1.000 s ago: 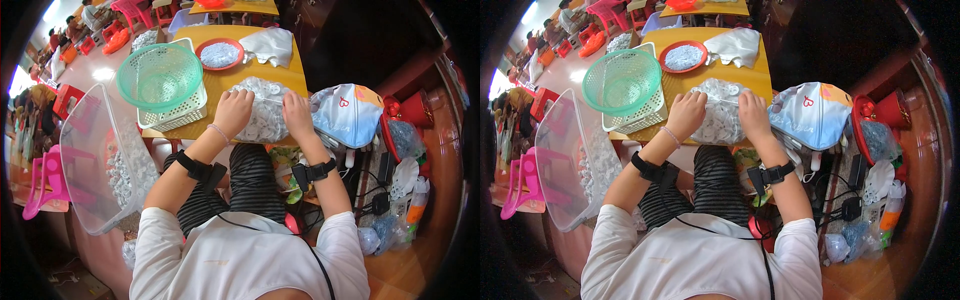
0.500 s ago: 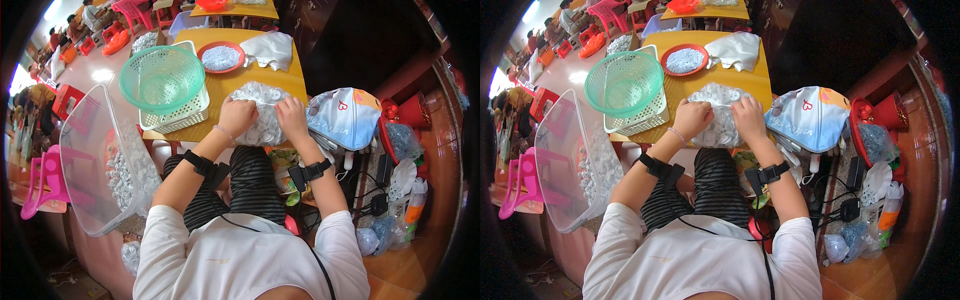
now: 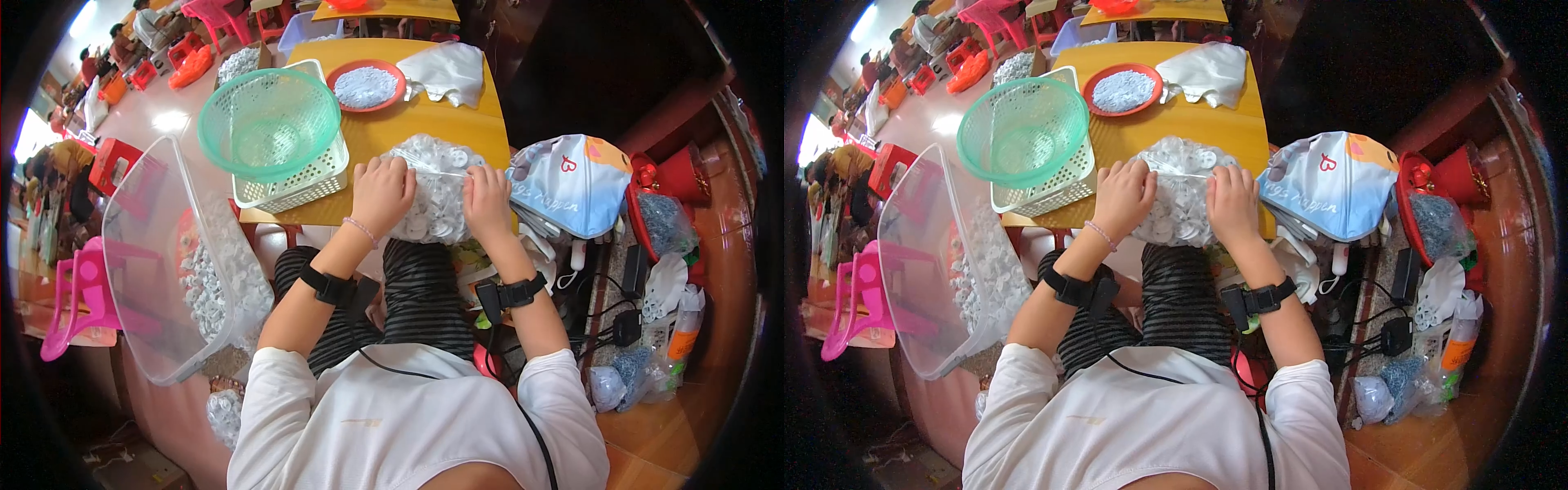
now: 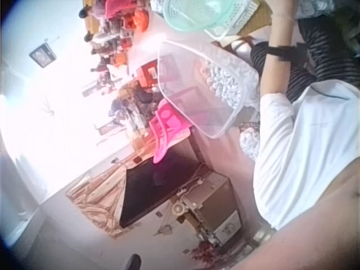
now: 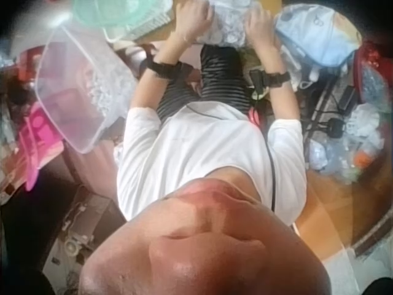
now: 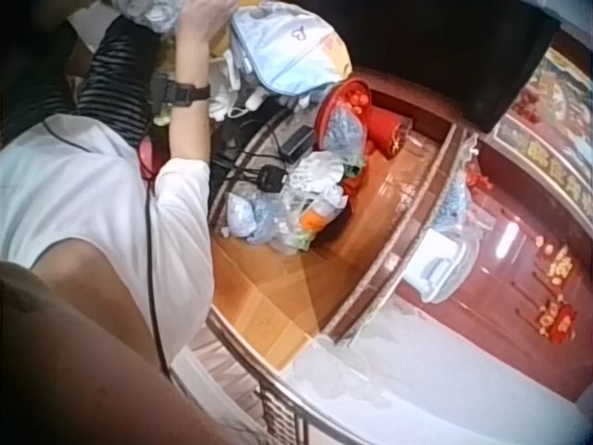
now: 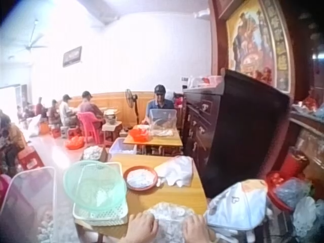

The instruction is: The recorder is sorting and counting small white circular components, placing them into a plastic container.

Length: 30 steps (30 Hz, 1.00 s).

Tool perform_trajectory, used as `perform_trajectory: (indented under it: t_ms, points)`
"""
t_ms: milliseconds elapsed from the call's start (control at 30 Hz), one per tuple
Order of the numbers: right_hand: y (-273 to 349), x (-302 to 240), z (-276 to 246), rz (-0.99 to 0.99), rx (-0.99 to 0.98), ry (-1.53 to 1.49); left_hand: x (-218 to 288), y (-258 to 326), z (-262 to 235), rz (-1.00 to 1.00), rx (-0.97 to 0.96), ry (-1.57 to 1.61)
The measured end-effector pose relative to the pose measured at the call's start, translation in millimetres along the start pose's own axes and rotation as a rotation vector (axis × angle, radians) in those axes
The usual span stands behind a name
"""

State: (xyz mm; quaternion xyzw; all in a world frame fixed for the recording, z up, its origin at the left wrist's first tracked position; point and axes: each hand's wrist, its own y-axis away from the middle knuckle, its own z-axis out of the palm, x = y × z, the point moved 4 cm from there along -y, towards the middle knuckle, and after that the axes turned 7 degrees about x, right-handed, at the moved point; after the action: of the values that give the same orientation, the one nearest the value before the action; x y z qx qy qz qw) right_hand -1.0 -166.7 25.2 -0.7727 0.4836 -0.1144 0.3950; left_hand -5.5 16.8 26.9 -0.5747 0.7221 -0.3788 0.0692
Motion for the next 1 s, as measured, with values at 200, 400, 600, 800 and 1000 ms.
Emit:
perform_trajectory:
  t_ms: [200, 400, 600, 800, 1000]
  points:
    - [-1, 8, 3, 0.113, -0.095, -0.080, -4, 8, -6, -0.013, -0.044, 0.006]
    - [-11, 1, -12, 0.056, -0.055, -0.101, -6, 6, -14, 0.041, -0.066, -0.001]
    - [-16, -7, -13, -0.068, -0.220, 0.183, 2, 3, -18, -0.010, -0.232, 0.005]
    - [-20, 3, -9, 0.309, -0.426, -0.116, -5, 8, 6, -0.416, -0.558, 0.683]
    - [-8, 19, 9, 0.773, -0.498, -0.947, 9, -4, 6, -0.489, -0.564, 0.866]
